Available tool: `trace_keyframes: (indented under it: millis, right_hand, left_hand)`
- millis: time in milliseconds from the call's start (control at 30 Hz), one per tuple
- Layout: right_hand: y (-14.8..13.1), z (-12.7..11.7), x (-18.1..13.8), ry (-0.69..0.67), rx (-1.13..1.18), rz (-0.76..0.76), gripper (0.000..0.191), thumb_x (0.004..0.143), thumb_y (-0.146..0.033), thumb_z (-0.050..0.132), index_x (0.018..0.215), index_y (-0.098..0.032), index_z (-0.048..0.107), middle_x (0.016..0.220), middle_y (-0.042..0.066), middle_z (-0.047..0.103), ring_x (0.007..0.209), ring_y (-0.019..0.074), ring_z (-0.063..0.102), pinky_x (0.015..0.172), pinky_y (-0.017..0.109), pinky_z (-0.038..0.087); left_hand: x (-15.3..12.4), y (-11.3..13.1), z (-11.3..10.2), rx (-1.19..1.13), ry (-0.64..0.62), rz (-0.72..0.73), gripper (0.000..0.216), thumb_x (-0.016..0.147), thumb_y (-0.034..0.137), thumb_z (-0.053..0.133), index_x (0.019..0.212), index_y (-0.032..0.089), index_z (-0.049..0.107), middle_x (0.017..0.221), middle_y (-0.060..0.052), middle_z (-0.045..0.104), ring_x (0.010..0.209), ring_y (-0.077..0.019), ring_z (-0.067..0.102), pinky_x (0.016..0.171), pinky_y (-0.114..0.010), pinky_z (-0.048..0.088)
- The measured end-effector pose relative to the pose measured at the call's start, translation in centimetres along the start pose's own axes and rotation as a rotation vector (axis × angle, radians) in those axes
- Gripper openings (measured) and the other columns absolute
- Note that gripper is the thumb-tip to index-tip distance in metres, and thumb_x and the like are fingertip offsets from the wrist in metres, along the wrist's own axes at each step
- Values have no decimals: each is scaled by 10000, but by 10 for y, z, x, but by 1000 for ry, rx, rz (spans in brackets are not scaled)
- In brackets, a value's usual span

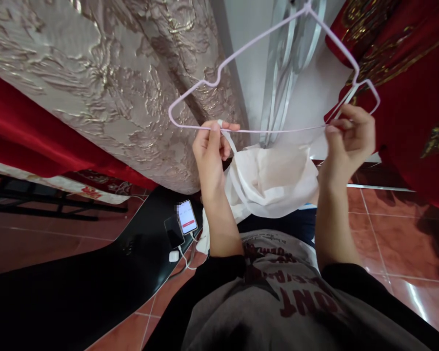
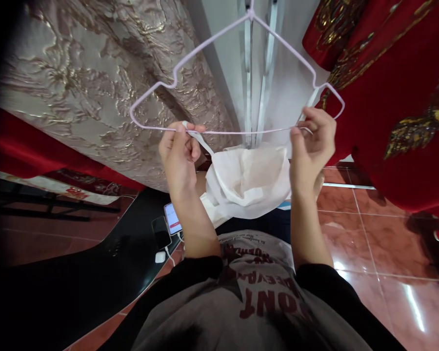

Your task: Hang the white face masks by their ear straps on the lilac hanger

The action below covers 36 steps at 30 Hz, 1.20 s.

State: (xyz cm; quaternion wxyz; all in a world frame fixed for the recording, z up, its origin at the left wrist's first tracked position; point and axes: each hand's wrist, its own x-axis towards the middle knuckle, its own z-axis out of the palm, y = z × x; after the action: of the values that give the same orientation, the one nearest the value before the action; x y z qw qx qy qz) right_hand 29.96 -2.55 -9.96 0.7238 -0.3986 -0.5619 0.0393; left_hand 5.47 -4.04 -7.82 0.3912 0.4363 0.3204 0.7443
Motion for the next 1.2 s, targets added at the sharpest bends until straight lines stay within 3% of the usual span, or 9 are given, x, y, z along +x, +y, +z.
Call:
trace_keyframes:
  millis: [133, 233, 433, 633, 733, 833, 900, 1067, 1200]
  right_hand:
    - [3, -11, 22, -99, 110, 347, 264, 744, -217, 744, 1004, -181, 769, 822, 53, 706, 573, 112, 523, 553, 341, 441]
    - [-14, -13, 36, -89, 43, 347, 84, 791, -265, 758, 841, -198, 753, 639, 3, 598, 478, 82, 394, 465, 321, 332]
    - [-6, -13, 64, -192, -41, 134, 294, 923, -520, 722, 1090, -284, 774, 978, 78, 749, 721, 202, 639, 682, 472, 564]
    - [52, -43, 72, 161, 206, 32, 306, 877, -288, 623, 1144, -262, 770, 1048, 22, 769, 1017, 222, 753, 887, 449, 546]
    - [38, -42, 52, 342, 251, 10, 301, 911, -209, 491, 1012, -273, 767, 930, 3, 716, 886, 168, 721, 826, 413, 527]
    - [4, -18, 24, 489, 281, -95, 194, 926, -214, 560, 897, -252, 748, 896, 0, 659, 805, 140, 672, 765, 361, 519]
    - [-17, 0, 10, 337, 206, -75, 140, 921, -257, 655, 1010, -261, 763, 960, 10, 691, 851, 160, 694, 787, 366, 553]
    - [-34, 16, -5, -365, -170, -51, 236, 945, -351, 704, 1173, -289, 715, 1084, 38, 785, 1091, 259, 730, 1024, 513, 572]
    - [-23, 15, -10, -436, -179, -48, 341, 1005, -353, 627, 1343, -309, 616, 1166, 43, 780, 1111, 245, 736, 1110, 550, 542]
  left_hand:
    - [2, -6, -2, 3, 20, 18, 349, 1002, 539, 704, 858, 223, 669, 860, -44, 761, 441, -75, 317, 390, -275, 252]
    - [2, -11, -3, 15, 42, 35, 313, 1031, 504, 673, 884, 228, 660, 843, -32, 740, 442, -79, 330, 395, -276, 257]
    - [3, -10, -6, 86, 44, 16, 314, 1044, 505, 647, 881, 237, 645, 850, -31, 743, 475, -96, 451, 434, -279, 348]
    - [5, -7, -6, 28, 1, 32, 296, 1037, 460, 667, 858, 223, 667, 828, -27, 762, 427, -75, 314, 395, -272, 241]
    - [5, -8, -4, 32, 14, -3, 314, 1024, 469, 682, 839, 217, 661, 820, -31, 765, 418, -72, 277, 378, -271, 210]
    - [3, -10, -2, 56, 30, -69, 319, 1023, 477, 683, 837, 218, 661, 836, -35, 765, 416, -71, 314, 374, -271, 252]
    - [2, -10, -1, 57, 22, -87, 319, 1030, 476, 674, 843, 217, 662, 843, -37, 764, 416, -70, 344, 378, -271, 281]
    - [-1, -3, -3, 44, -6, -80, 305, 974, 483, 742, 854, 208, 689, 892, -51, 781, 422, -55, 298, 391, -265, 240]
    - [-2, 6, -10, -59, 97, -68, 115, 921, 299, 761, 882, 205, 708, 950, -58, 808, 436, -46, 277, 404, -238, 163]
